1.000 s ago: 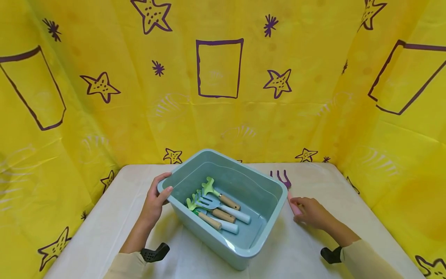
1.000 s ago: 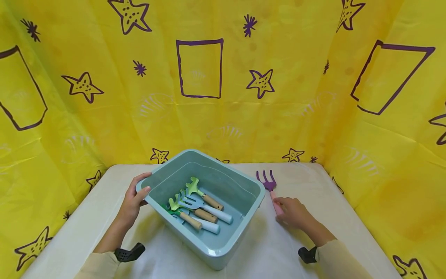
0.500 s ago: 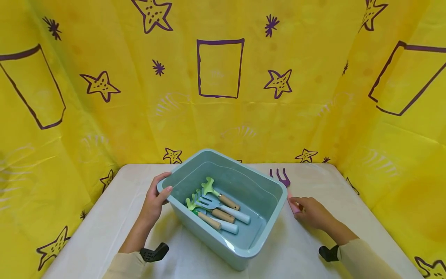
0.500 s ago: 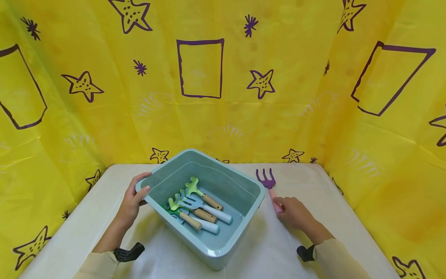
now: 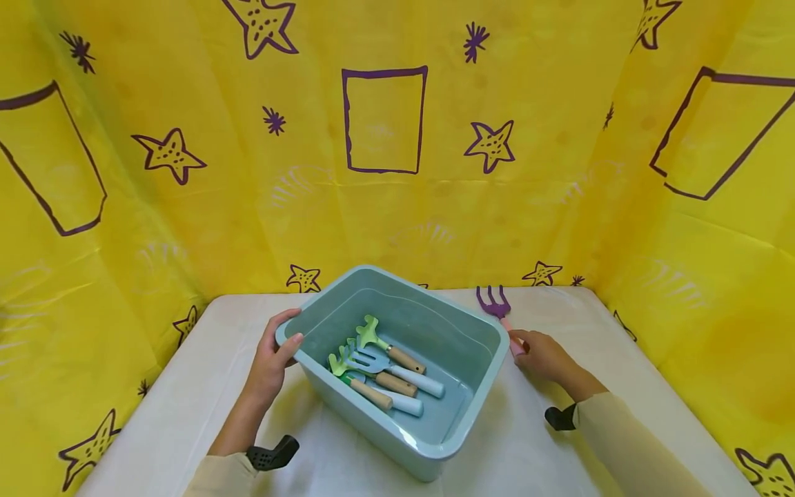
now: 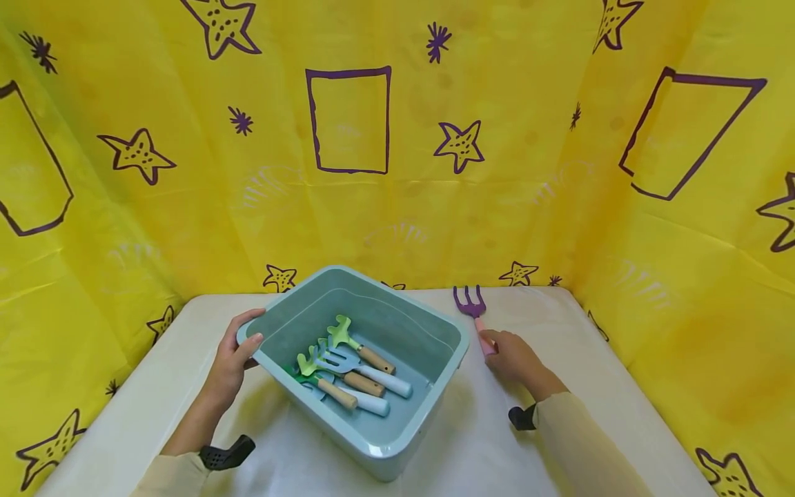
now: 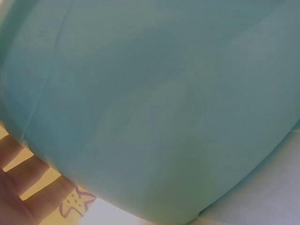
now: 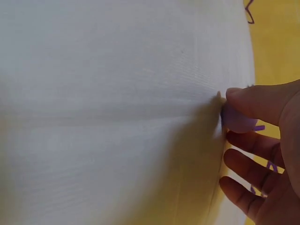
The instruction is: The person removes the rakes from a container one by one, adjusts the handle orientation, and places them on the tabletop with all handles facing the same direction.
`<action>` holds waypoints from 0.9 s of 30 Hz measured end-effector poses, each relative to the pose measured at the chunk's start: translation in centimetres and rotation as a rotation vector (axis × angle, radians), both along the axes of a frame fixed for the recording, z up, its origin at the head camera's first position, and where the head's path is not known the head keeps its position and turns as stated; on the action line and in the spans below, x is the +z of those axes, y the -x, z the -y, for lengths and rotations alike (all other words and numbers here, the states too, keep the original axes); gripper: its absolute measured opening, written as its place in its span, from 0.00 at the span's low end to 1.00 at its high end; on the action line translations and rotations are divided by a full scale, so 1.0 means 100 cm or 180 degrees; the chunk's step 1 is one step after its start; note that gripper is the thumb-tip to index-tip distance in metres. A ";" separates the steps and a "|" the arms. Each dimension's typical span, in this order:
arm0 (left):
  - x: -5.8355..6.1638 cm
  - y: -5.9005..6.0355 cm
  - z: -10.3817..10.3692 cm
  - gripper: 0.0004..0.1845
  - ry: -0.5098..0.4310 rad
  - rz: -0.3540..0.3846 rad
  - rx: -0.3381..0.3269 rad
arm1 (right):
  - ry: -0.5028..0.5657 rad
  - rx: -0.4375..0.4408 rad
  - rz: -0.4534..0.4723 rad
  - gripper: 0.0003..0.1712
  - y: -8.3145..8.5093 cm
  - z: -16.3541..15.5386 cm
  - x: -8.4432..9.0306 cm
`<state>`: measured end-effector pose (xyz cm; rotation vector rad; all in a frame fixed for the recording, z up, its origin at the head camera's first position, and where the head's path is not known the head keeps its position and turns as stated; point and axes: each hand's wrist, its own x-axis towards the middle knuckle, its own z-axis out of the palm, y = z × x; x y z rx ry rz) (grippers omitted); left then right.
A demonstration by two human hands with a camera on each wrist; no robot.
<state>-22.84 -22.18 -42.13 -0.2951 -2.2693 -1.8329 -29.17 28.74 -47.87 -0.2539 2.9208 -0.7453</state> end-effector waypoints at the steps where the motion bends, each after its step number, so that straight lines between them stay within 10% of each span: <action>1: 0.000 0.000 0.000 0.25 -0.0006 -0.0001 -0.0008 | -0.0002 -0.0037 0.0013 0.32 0.002 0.001 0.000; 27: 0.000 -0.001 0.001 0.25 -0.0018 0.0007 0.0001 | -0.0095 -0.0197 0.0186 0.37 0.001 -0.002 0.012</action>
